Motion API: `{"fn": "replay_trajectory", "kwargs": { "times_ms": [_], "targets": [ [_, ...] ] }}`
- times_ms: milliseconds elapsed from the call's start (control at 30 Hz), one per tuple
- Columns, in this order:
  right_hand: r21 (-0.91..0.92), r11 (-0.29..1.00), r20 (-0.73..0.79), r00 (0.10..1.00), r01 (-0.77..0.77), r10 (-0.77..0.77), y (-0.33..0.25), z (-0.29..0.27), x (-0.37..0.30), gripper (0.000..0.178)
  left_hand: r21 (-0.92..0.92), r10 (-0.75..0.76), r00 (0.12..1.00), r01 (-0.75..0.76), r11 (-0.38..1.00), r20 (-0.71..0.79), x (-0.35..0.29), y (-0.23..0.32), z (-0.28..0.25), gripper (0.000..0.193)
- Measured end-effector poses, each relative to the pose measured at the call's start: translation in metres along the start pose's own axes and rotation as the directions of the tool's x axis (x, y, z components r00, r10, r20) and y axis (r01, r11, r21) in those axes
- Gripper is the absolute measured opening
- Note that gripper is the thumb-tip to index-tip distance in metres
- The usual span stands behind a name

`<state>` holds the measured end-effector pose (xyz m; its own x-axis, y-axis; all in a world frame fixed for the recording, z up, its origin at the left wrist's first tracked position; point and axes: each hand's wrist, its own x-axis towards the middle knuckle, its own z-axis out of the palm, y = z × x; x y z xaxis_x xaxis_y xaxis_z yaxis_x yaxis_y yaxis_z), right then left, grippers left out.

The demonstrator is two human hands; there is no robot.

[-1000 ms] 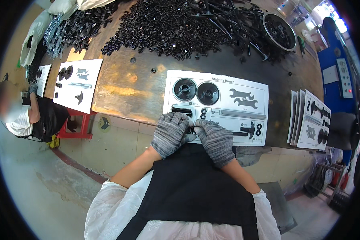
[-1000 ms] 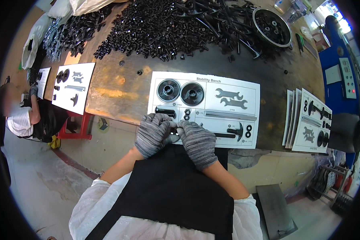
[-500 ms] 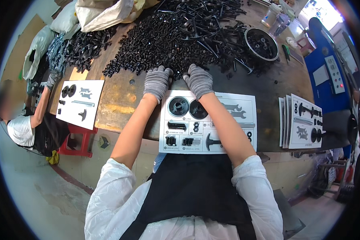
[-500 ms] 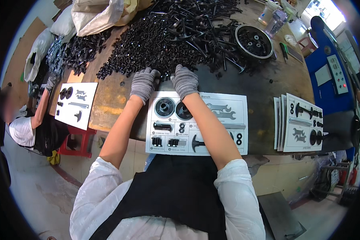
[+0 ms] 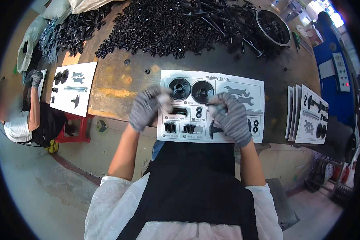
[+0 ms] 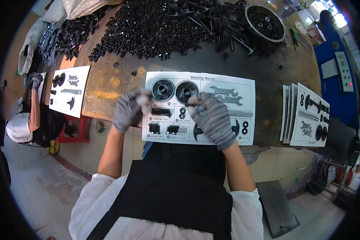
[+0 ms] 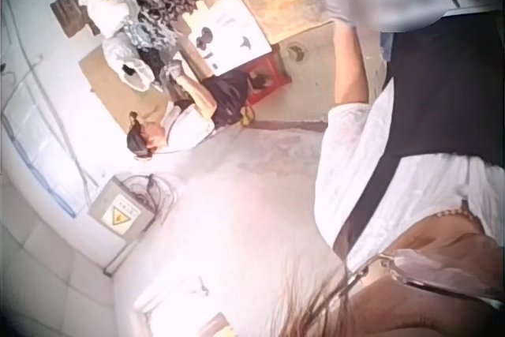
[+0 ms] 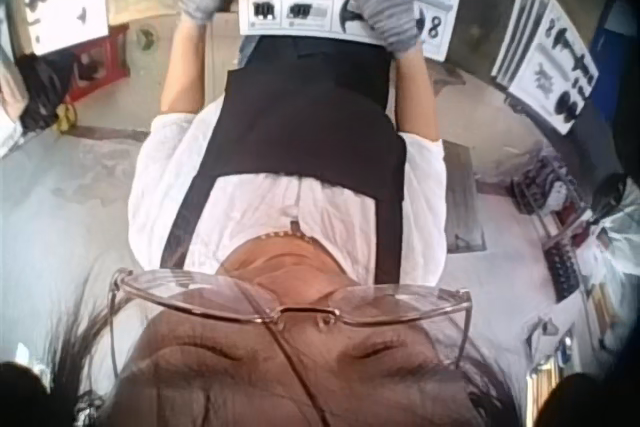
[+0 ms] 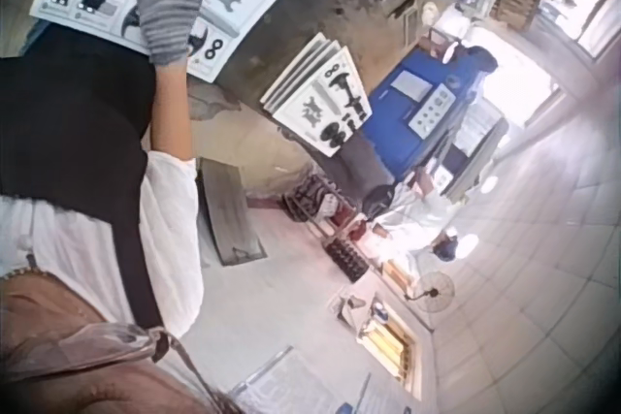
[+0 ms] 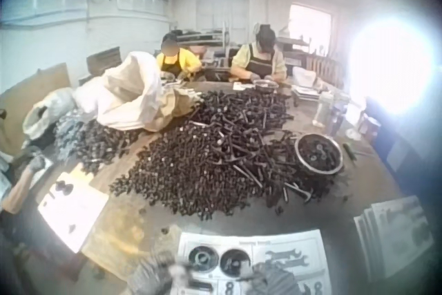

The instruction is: The person picks small black metal parts from a large pile on a workbench and places them into designated slots on a white cardboard backing labeled 'Stability Bench.' They repeat this process, stacking completed backings and retrieving new ones to continue assembly.

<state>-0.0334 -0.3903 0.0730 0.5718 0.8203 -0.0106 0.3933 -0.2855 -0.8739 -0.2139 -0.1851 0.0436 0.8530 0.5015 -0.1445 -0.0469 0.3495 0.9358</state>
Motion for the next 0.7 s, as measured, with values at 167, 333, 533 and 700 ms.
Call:
{"fn": "replay_trajectory", "kwargs": {
  "times_ms": [167, 333, 533, 700],
  "targets": [
    [-0.213, 0.971, 0.072, 0.992, 0.112, -0.099, 0.000, 0.000, -0.031, 0.018, 0.789, 0.194, 0.864, -0.504, 0.352, 0.465, -0.043, -0.029, 0.052, 0.024],
    [-0.407, 0.848, 0.163, 0.940, 0.340, -0.299, 0.009, 0.010, -0.034, 0.018, 0.843, 0.270, 0.829, -0.530, 0.097, 0.490, -0.039, -0.043, 0.063, 0.036],
    [-0.493, 0.783, 0.256, 0.924, 0.378, -0.285, 0.013, 0.024, -0.034, 0.026, 0.896, 0.213, 0.901, -0.414, 0.159, 0.379, -0.039, -0.036, 0.056, 0.051],
    [-0.418, 0.843, 0.217, 0.939, 0.338, -0.268, 0.007, 0.023, -0.023, 0.033, 0.902, 0.201, 0.908, -0.400, 0.159, 0.367, -0.040, -0.033, 0.053, 0.051]
  ]
}}
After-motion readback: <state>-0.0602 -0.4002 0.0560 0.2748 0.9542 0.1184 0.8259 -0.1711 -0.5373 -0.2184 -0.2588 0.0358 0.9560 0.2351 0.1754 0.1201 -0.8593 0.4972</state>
